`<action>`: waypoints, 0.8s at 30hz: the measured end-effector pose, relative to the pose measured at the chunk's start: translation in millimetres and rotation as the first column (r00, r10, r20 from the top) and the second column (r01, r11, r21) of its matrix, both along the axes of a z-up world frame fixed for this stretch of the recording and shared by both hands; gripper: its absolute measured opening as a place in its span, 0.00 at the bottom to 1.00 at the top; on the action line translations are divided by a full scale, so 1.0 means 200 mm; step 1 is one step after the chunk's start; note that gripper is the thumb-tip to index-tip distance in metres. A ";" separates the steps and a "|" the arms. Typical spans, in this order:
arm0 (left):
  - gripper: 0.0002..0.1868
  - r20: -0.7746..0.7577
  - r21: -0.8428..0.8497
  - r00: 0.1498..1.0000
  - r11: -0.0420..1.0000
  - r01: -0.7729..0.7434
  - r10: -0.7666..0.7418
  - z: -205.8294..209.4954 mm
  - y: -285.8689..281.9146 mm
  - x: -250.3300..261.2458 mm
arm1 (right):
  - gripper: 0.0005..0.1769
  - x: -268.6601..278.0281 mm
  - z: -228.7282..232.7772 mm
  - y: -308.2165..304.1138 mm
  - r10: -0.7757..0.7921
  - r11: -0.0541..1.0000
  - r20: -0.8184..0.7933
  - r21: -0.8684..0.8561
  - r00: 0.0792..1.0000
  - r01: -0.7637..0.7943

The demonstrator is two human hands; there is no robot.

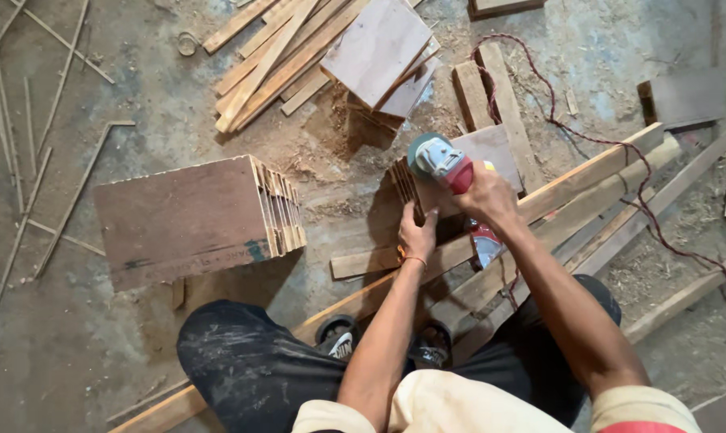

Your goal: The person uses an angle grinder to sand the surface of a rectangular wooden board. They repeatedly flip the board over to sand both sides, holding it with one hand while operating the tool with the other.

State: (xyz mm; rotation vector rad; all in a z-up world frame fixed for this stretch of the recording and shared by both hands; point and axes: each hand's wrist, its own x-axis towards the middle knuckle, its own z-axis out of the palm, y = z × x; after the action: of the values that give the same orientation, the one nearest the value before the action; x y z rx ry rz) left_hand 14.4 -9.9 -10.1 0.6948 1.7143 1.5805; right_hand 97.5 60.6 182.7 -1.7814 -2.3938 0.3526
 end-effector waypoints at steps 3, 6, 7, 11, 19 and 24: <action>0.29 -0.069 0.053 0.996 0.997 -0.052 0.056 0.00 0.02 0.00 | 0.32 -0.03 0.01 -0.03 -0.032 0.999 0.021 0.008 0.999 0.031; 0.29 -0.099 0.119 0.992 0.991 -0.062 0.074 -0.05 0.01 0.01 | 0.29 0.03 -0.03 -0.02 -0.062 0.998 0.053 -0.002 0.997 0.062; 0.29 -0.110 0.090 0.991 0.994 -0.066 0.076 -0.06 0.00 0.01 | 0.28 0.06 -0.05 0.00 -0.077 0.997 0.049 0.018 0.996 0.076; 0.29 -0.116 0.094 0.990 0.994 -0.064 0.075 -0.05 0.02 -0.01 | 0.29 0.22 -0.12 0.16 -0.140 0.989 0.062 0.066 0.988 0.136; 0.29 -0.139 0.016 0.989 0.999 -0.040 0.042 -0.01 0.03 0.00 | 0.34 0.55 0.07 0.35 -0.486 0.857 0.168 -0.101 0.858 0.505; 0.30 -0.131 0.019 0.990 0.999 -0.042 0.045 -0.06 0.02 0.00 | 0.36 0.50 0.13 0.24 -0.279 0.960 0.111 0.046 0.954 0.275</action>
State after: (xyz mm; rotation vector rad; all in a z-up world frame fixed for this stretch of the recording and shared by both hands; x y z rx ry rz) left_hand 15.0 -6.3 -21.4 0.7904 1.8248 1.6112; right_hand 197.4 109.1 208.4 -2.1411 -2.1617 0.1825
